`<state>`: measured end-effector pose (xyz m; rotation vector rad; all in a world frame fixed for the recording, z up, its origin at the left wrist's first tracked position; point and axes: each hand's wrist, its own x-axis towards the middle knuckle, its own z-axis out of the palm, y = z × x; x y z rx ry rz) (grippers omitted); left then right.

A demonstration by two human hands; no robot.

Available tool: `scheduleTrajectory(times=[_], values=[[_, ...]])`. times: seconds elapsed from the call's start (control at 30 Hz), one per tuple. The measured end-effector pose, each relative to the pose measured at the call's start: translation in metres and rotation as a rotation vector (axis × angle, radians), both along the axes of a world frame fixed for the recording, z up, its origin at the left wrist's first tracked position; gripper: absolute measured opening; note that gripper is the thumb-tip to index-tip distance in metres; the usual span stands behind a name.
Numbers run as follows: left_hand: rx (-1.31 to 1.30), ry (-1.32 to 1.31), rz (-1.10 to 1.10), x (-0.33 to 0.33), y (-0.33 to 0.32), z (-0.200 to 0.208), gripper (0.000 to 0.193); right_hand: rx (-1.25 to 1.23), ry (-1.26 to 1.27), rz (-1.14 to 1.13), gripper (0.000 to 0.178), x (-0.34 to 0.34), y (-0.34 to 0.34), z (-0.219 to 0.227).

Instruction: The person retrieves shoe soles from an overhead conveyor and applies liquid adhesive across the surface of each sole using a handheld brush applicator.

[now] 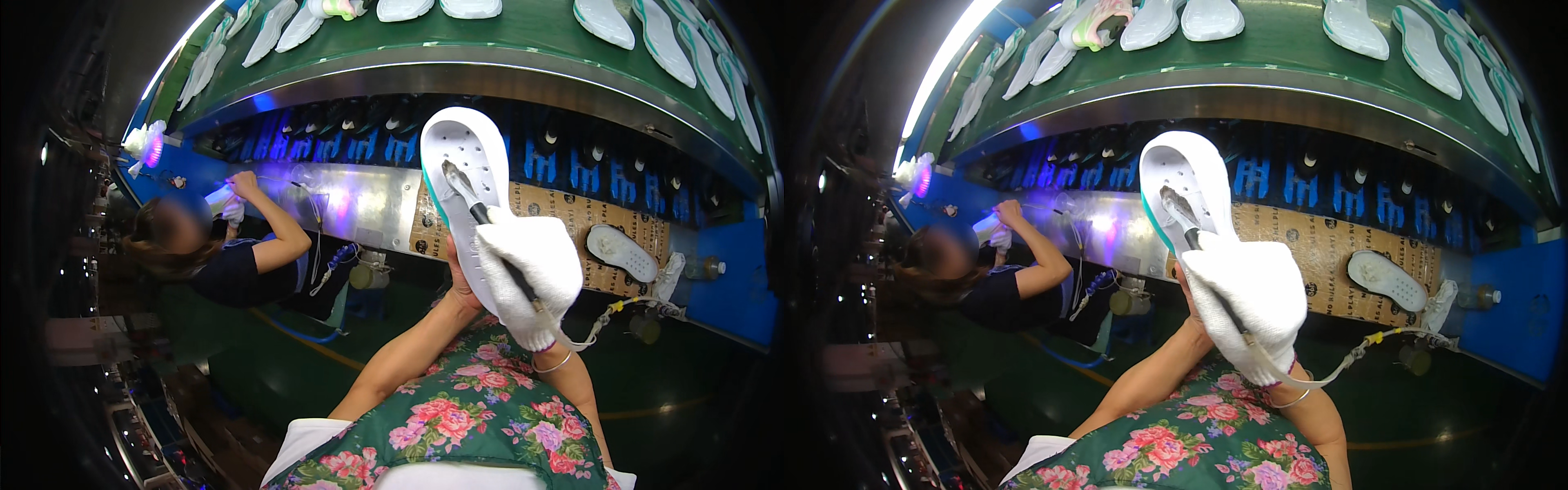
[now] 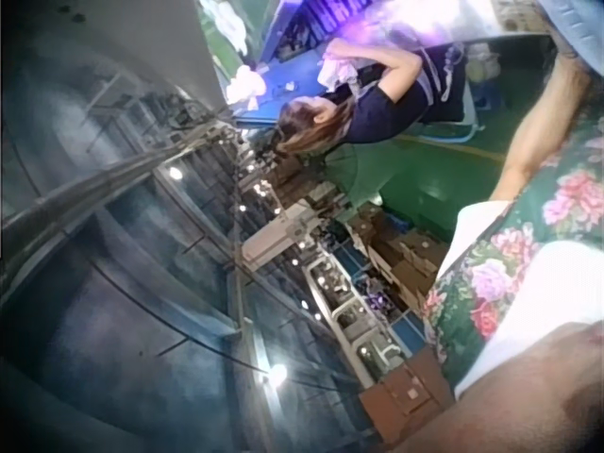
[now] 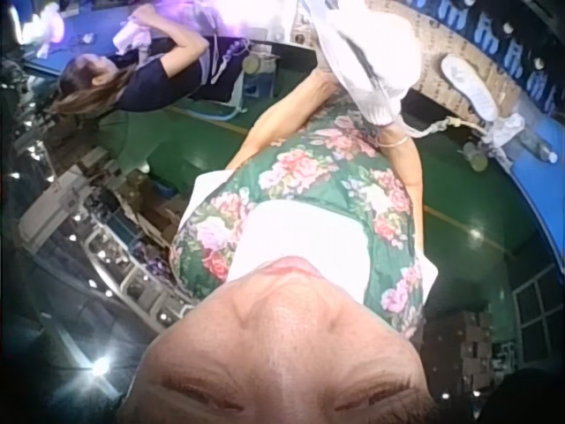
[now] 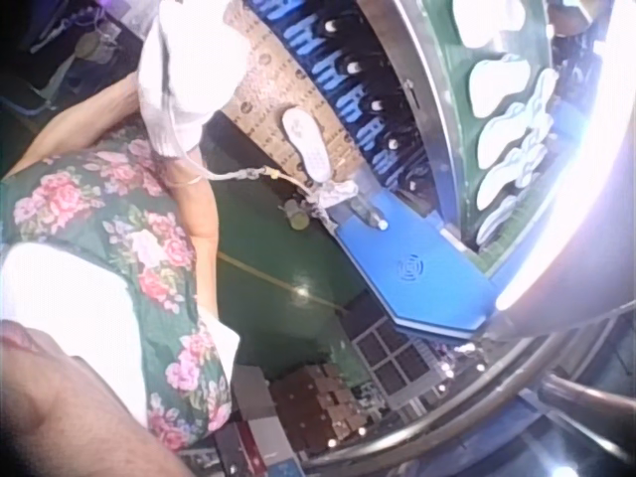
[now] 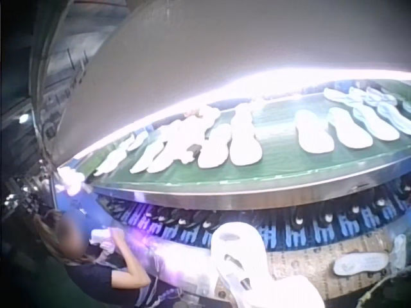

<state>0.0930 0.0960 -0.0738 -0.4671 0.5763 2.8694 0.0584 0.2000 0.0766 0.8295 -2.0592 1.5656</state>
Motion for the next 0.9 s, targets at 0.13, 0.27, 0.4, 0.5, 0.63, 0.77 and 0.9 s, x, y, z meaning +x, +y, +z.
scheduleTrajectory(times=[0.13,0.27,0.4,0.5,0.63,0.77,0.9], values=[[0.173,0.135,-0.035,-0.002,-0.003,0.008,0.111,0.086,0.06,0.052,0.028,0.007,-0.01,-0.006],[0.525,0.401,-0.002,-0.013,-0.007,0.015,0.112,-0.048,-0.035,0.033,0.019,-0.003,-0.002,-0.015],[0.052,0.263,-0.026,-0.006,-0.019,0.026,0.109,0.03,-0.036,0.068,0.025,0.003,0.003,-0.023],[0.214,0.266,-0.029,-0.007,-0.017,0.03,0.108,0.108,0.004,0.103,0.021,0.006,0.0,-0.024],[-0.031,0.164,0.07,-0.012,-0.02,0.041,0.109,-0.114,-0.182,0.036,0.022,-0.003,0.003,-0.034],[0.388,0.395,0.021,-0.016,-0.024,0.026,0.108,0.065,0.052,0.151,0.028,0.004,-0.003,-0.029],[0.322,0.336,0.119,-0.019,-0.025,0.019,0.11,-0.058,-0.173,0.3,0.027,0.003,0.002,-0.026]])
